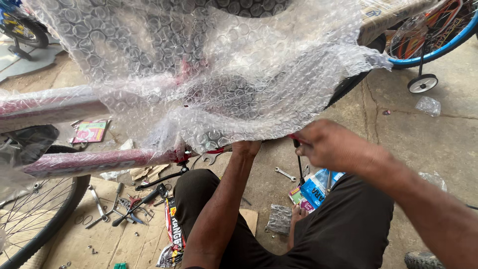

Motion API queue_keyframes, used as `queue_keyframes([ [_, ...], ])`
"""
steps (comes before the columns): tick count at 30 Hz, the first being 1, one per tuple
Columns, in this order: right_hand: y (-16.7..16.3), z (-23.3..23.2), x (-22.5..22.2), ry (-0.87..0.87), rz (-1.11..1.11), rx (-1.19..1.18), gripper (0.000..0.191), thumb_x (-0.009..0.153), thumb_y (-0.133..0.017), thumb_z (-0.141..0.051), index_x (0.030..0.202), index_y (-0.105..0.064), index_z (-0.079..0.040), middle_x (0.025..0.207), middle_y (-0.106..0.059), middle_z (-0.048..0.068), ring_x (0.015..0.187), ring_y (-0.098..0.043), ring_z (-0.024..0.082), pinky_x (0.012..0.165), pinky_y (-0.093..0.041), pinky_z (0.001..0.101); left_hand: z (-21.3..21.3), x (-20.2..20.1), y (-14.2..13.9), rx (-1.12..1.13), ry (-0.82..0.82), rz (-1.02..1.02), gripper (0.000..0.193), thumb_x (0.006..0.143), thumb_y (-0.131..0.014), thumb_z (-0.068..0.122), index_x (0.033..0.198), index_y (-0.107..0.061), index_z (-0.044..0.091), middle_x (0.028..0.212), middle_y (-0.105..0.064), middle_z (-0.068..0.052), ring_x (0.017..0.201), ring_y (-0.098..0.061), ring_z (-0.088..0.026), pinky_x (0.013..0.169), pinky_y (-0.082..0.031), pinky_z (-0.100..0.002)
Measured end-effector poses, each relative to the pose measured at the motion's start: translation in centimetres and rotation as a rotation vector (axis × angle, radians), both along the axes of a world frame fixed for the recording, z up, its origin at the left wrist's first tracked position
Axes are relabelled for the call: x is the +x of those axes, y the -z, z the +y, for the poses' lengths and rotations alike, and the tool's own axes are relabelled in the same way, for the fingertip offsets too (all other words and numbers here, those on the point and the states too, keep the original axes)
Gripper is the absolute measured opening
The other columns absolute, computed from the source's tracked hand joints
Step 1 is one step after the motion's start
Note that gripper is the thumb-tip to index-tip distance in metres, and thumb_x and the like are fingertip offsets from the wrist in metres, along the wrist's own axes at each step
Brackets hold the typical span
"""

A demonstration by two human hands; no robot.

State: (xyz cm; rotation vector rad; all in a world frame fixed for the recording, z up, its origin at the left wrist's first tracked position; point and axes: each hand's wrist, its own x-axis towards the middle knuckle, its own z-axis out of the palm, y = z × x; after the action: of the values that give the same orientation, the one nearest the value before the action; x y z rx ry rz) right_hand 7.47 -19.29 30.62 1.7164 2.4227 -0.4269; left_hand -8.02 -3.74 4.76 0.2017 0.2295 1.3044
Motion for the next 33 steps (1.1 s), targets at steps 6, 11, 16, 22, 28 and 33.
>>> queue_keyframes([
  [6,1.9,-2.2,-2.8,0.166,0.18,0.082,0.057,0.094,-0.059,-0.017,0.149,-0.046,-0.01,0.105,-0.063,0.02,0.088,-0.07,0.033,0.081,-0.058,0.0436,-0.5,0.0,0.0,0.064,-0.072,0.041,0.053,0.101,-0.057,0.048,0.141,-0.051,0.014,0.139,-0.057,-0.005,0.132,-0.053,-0.026,0.116,-0.042,-0.053],
  [11,5.7,-4.4,-5.0,0.332,0.255,0.277,0.07,0.087,-0.07,-0.021,0.149,-0.039,-0.012,0.101,-0.064,0.019,0.082,-0.069,0.041,0.071,-0.057,0.0497,-1.7,0.7,0.2,0.189,-0.222,-0.142,0.049,0.109,-0.056,0.046,0.143,-0.05,0.011,0.14,-0.056,-0.006,0.132,-0.051,-0.028,0.116,-0.037,-0.048],
  [16,7.2,-6.1,-4.8,0.345,0.281,0.505,0.063,0.084,-0.066,-0.01,0.145,-0.05,-0.015,0.096,-0.066,0.016,0.071,-0.07,0.035,0.062,-0.058,0.046,-2.8,1.3,1.1,0.266,-0.285,0.017,0.053,0.1,-0.054,0.043,0.144,-0.049,0.013,0.145,-0.054,-0.002,0.136,-0.048,-0.022,0.117,-0.035,-0.041],
  [22,10.9,-8.2,-6.6,0.343,0.405,0.779,0.045,0.088,-0.071,-0.01,0.132,-0.064,-0.009,0.087,-0.067,0.012,0.062,-0.068,0.022,0.051,-0.055,0.0351,-1.5,1.4,1.6,-0.015,-0.261,0.339,0.049,0.103,-0.056,0.031,0.146,-0.044,0.013,0.147,-0.05,-0.005,0.137,-0.045,-0.024,0.116,-0.034,-0.04],
  [28,15.3,-9.3,-4.5,0.502,0.654,0.723,0.042,0.083,-0.074,-0.009,0.125,-0.069,-0.008,0.087,-0.07,0.01,0.065,-0.069,0.021,0.057,-0.056,0.0324,-1.5,1.5,0.9,0.01,-0.269,0.46,0.049,0.102,-0.055,0.026,0.147,-0.042,0.011,0.149,-0.047,-0.009,0.139,-0.043,-0.027,0.118,-0.033,-0.043],
  [33,16.3,-8.4,-1.5,0.591,0.69,0.668,0.039,0.081,-0.074,-0.008,0.12,-0.072,-0.009,0.095,-0.072,0.013,0.078,-0.072,0.026,0.069,-0.057,0.0371,-1.0,2.4,0.8,0.222,-0.319,0.957,0.049,0.102,-0.053,0.022,0.148,-0.041,0.011,0.151,-0.045,-0.012,0.14,-0.041,-0.03,0.119,-0.032,-0.046],
])
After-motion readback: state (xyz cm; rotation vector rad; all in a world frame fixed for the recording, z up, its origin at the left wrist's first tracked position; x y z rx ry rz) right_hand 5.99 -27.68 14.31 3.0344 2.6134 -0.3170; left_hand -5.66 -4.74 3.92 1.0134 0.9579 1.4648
